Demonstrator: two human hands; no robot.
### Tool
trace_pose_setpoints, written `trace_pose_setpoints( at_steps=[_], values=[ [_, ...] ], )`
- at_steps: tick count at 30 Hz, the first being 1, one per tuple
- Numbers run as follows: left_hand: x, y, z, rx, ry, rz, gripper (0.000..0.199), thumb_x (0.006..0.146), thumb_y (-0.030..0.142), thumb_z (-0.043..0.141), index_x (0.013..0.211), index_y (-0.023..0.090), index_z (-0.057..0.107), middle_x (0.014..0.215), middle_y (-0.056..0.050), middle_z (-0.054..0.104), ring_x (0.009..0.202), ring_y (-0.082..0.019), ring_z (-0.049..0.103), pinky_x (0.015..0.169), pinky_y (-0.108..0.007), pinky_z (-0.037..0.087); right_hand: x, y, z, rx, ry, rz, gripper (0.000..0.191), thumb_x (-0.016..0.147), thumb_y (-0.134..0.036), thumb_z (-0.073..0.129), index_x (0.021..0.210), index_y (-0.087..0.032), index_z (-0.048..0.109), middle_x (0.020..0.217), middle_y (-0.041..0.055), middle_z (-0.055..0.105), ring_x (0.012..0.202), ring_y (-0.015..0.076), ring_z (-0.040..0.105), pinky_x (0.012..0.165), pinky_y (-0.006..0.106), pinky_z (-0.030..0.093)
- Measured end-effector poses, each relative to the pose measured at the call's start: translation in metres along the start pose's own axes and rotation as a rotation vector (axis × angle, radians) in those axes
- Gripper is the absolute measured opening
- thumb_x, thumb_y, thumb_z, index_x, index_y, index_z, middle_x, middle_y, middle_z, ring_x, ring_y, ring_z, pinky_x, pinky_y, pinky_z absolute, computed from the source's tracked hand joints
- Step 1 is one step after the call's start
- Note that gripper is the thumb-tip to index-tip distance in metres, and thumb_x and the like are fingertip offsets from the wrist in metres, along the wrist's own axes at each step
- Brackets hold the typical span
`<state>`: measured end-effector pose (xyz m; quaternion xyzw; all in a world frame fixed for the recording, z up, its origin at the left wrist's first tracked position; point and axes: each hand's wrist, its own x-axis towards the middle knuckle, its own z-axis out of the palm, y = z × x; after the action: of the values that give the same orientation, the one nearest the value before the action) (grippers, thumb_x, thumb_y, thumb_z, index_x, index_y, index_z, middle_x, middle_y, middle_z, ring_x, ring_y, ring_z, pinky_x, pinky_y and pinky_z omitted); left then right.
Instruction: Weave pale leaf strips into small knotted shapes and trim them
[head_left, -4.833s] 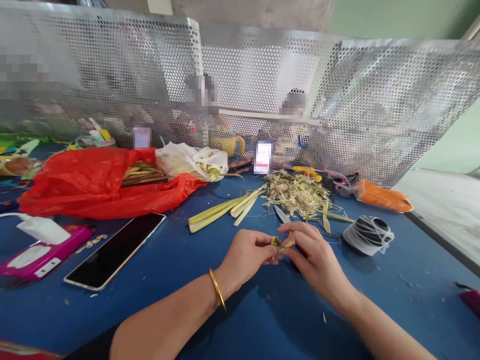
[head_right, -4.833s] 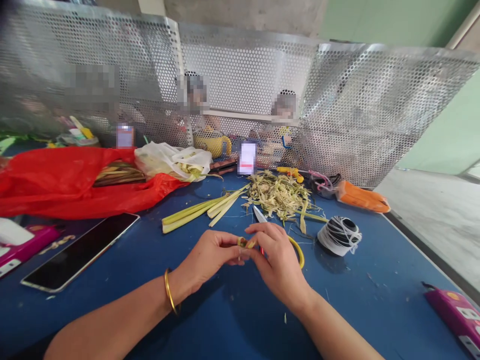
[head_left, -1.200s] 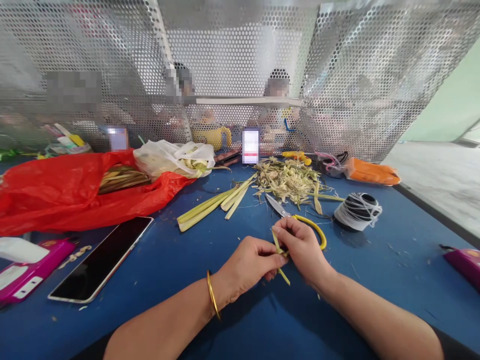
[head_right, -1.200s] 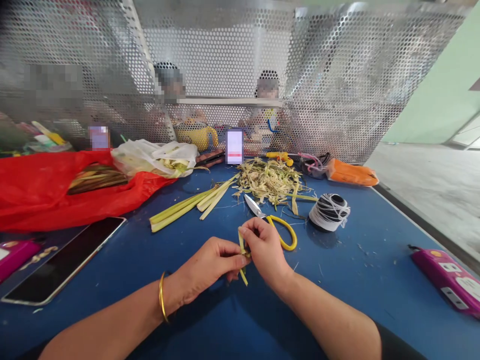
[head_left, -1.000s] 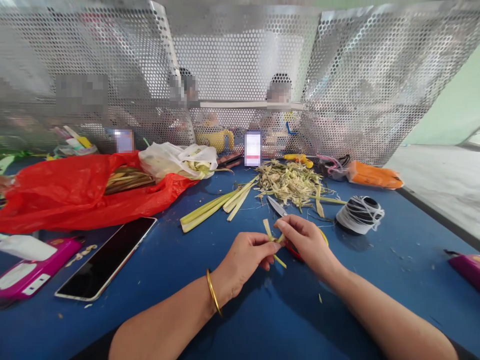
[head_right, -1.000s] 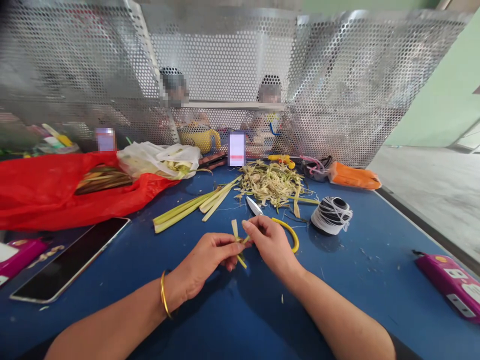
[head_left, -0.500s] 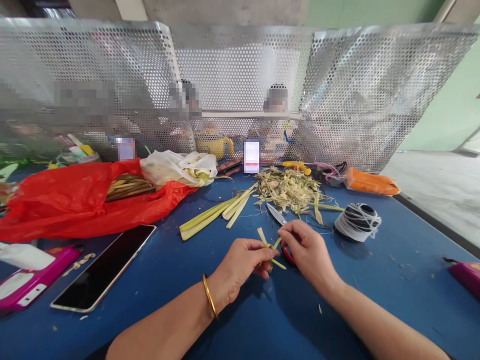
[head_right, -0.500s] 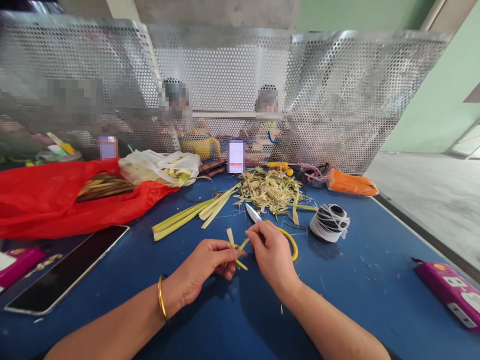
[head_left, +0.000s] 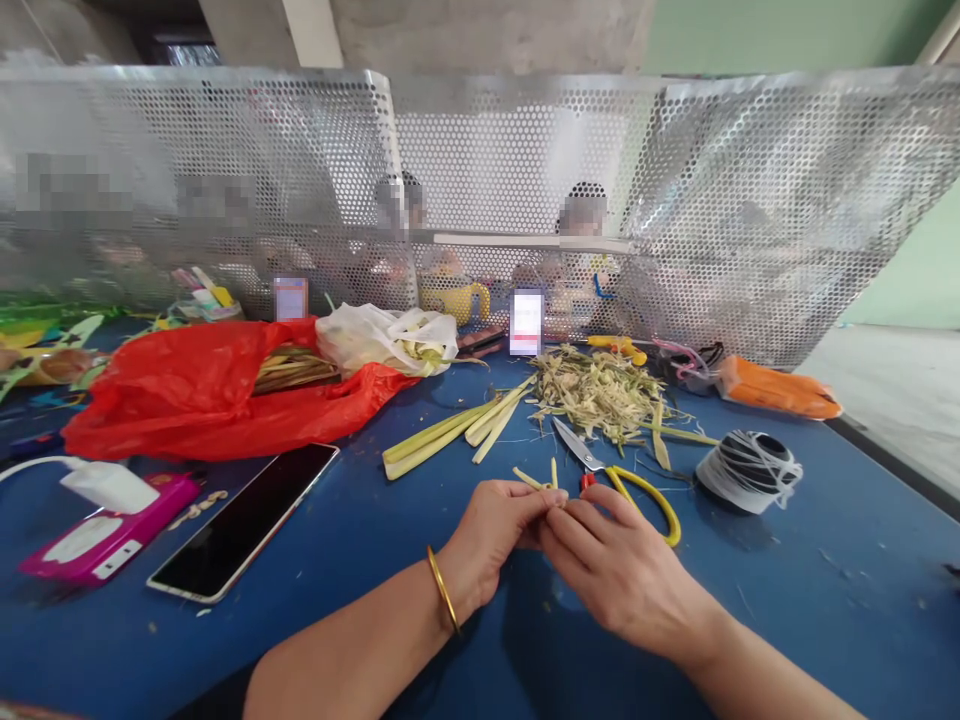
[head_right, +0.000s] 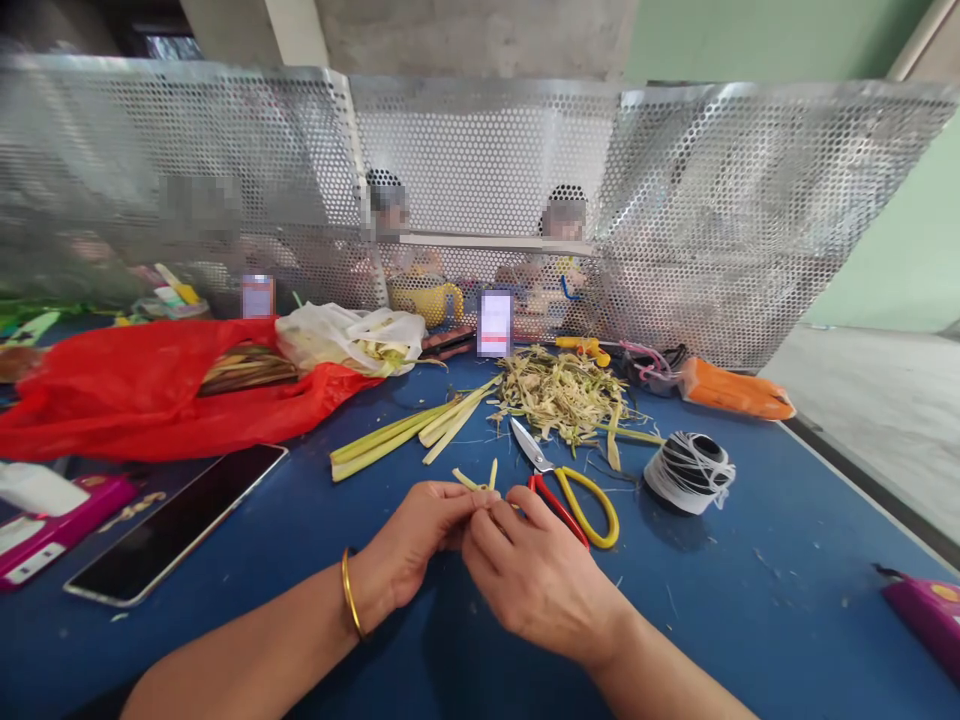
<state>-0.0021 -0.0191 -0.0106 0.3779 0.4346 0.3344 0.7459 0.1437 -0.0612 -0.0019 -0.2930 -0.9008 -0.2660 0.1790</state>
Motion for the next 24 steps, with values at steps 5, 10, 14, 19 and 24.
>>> trace_pose_setpoints(
  at_steps=[5, 10, 14, 19, 24],
  values=[
    [-0.003, 0.006, 0.0, -0.044, -0.117, 0.023, 0.032, 0.056, 0.038, 0.08, 0.069, 0.011, 0.069, 0.068, -0.002, 0.062, 0.065, -0.01, 0.055, 0.069, -0.023, 0.044, -0.003, 0.002, 0.001, 0.046, 0.069, 0.151, 0.03, 0.095, -0.011, 0.032, 0.092, -0.015, 0.062, 0.082, 0.0069, 0.067, 0.079, 0.0183, 0.062, 0.086, 0.038, 0.037],
    [-0.004, 0.008, 0.001, -0.065, -0.103, 0.082, 0.033, 0.056, 0.037, 0.082, 0.073, 0.011, 0.071, 0.071, -0.005, 0.066, 0.068, -0.012, 0.058, 0.072, -0.025, 0.045, -0.005, 0.001, -0.001, 0.112, 0.115, 0.193, 0.028, 0.095, -0.011, 0.035, 0.094, -0.017, 0.062, 0.09, 0.0061, 0.07, 0.087, 0.0174, 0.064, 0.095, 0.039, 0.034],
    [-0.004, 0.006, 0.002, -0.103, -0.077, 0.102, 0.035, 0.054, 0.035, 0.084, 0.076, 0.011, 0.072, 0.066, -0.001, 0.063, 0.061, -0.009, 0.054, 0.062, -0.02, 0.042, -0.006, -0.005, -0.002, 0.144, 0.147, 0.101, 0.031, 0.094, -0.01, 0.032, 0.093, -0.015, 0.063, 0.09, 0.0083, 0.071, 0.086, 0.018, 0.064, 0.095, 0.039, 0.036],
    [-0.002, 0.007, -0.001, -0.098, -0.066, 0.085, 0.032, 0.058, 0.034, 0.081, 0.078, 0.011, 0.071, 0.069, -0.002, 0.065, 0.063, -0.01, 0.056, 0.064, -0.022, 0.044, -0.005, -0.001, -0.002, 0.249, 0.168, 0.166, 0.024, 0.094, -0.011, 0.038, 0.095, -0.017, 0.062, 0.091, 0.005, 0.071, 0.086, 0.0157, 0.065, 0.095, 0.037, 0.035],
    [-0.001, 0.013, -0.005, -0.06, -0.029, 0.082, 0.029, 0.068, 0.036, 0.074, 0.081, 0.01, 0.069, 0.07, -0.006, 0.067, 0.069, -0.014, 0.063, 0.073, -0.027, 0.048, -0.002, 0.015, -0.003, 0.268, 0.185, 0.511, 0.016, 0.091, -0.03, 0.053, 0.101, -0.02, 0.06, 0.094, 0.0068, 0.068, 0.086, 0.0188, 0.061, 0.082, 0.034, 0.04]
  ],
)
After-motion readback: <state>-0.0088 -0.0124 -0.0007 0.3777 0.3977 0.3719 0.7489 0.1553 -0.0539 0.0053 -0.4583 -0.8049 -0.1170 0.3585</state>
